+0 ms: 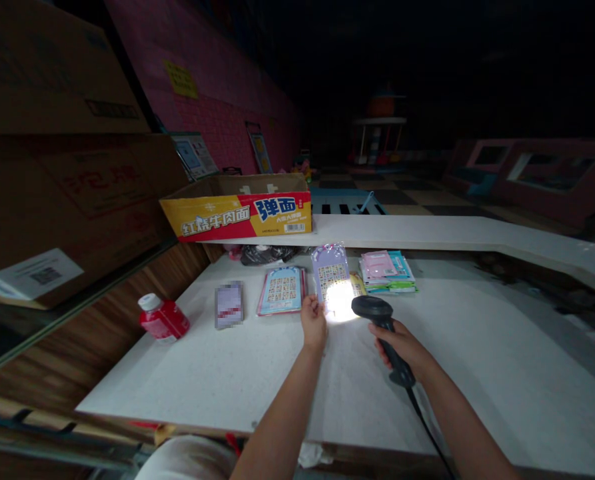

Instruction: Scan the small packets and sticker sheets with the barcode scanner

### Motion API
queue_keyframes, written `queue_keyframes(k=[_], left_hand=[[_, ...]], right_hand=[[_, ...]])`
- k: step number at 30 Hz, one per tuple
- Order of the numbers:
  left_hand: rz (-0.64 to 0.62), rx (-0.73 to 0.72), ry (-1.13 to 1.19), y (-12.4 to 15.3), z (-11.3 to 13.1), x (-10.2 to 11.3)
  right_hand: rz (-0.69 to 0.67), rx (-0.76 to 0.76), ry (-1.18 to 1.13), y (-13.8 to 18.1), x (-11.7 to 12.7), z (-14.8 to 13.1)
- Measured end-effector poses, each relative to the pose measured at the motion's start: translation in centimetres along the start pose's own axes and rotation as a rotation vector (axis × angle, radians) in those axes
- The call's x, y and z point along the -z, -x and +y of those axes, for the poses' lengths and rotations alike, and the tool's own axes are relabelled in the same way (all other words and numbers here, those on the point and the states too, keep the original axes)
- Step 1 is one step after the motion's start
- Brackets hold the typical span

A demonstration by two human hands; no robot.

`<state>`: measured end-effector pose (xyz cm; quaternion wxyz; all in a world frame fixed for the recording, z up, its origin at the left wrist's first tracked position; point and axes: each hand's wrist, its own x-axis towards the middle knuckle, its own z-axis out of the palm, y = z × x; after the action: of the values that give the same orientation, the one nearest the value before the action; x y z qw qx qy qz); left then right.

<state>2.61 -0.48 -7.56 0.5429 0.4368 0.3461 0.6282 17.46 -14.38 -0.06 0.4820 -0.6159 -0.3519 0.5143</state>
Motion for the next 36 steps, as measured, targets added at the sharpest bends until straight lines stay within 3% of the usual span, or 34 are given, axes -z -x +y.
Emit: queue_keyframes(k=[18,22,28,36], left_hand=[[-0.033,-0.024,-0.061,0.0,0.6,0.3],[-0.041,-0.028,-0.051,0.1,0.5,0.3],[-0.057,-0.018,-0.046,0.1,0.6,0.3],[-0.010,-0.093,-0.175,1.1,2.0,-0.3]], right_hand=[[0.022,-0.004,-0.062,-0.6,0.1,-0.1],[0.061,-0.018,-0.210,-1.0,2.2,0.4],[-0.041,0.035,-0.568,-1.6,5.2,2.2],[-0.042,0.062,-0.694,-1.7,5.5,2.7]])
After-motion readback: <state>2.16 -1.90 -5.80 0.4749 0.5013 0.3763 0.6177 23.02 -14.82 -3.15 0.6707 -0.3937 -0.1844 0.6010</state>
